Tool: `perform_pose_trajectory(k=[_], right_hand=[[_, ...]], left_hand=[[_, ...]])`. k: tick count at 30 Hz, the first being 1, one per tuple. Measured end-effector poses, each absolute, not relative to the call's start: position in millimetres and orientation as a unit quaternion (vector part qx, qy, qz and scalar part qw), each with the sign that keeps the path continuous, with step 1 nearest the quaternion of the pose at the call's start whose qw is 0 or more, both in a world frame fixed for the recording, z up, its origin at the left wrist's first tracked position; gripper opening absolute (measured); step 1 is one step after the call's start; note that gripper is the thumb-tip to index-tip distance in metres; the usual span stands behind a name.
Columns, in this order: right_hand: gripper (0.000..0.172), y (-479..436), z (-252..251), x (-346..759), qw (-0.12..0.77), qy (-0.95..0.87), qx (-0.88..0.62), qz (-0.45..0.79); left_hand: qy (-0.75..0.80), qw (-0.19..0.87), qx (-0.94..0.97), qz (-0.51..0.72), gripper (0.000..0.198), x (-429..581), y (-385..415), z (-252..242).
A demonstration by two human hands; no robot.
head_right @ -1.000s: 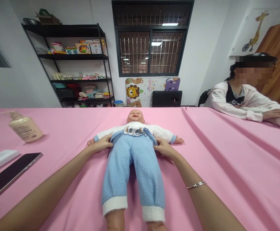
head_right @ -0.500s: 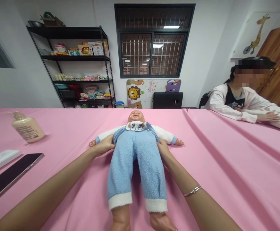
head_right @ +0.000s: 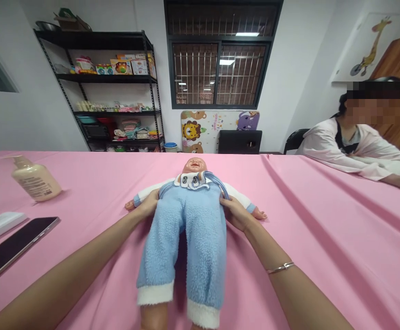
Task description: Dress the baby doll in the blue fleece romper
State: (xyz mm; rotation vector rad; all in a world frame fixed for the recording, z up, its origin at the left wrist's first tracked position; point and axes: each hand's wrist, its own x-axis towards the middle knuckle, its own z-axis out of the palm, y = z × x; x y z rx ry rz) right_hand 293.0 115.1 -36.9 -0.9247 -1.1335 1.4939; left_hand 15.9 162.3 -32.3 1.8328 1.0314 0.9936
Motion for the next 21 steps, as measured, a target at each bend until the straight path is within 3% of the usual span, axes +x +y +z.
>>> perform_pose_trajectory(k=[3,9,12,14,17,21], right_hand=[[0.041,121,-38,307,0.528,-0.460,-0.398,0.593],[0.040,131,-40,299,0.558,-0.532,-0.543,0.333],[0.040,131,-16,285,0.613,-0.503,-0.543,0.278],[0.047,129,7,273,0.633,-0.505,-0.530,0.253],[0.052,124,35,251,0.618,-0.561,-0.510,0.209],[0.047,120,51,212,0.534,-0.677,-0.491,0.124]], left_hand=[[0.386,0.440,0.723,0.368,0.014,6,164,-32],[0.316,0.576,0.617,0.434,0.021,-1,158,-20],[0.322,0.575,0.609,0.441,0.021,3,154,-9],[0.358,0.504,0.606,0.501,0.026,5,154,-4],[0.411,0.308,0.589,0.624,0.025,1,158,-7],[0.483,0.073,0.660,0.571,0.011,-7,160,-22]])
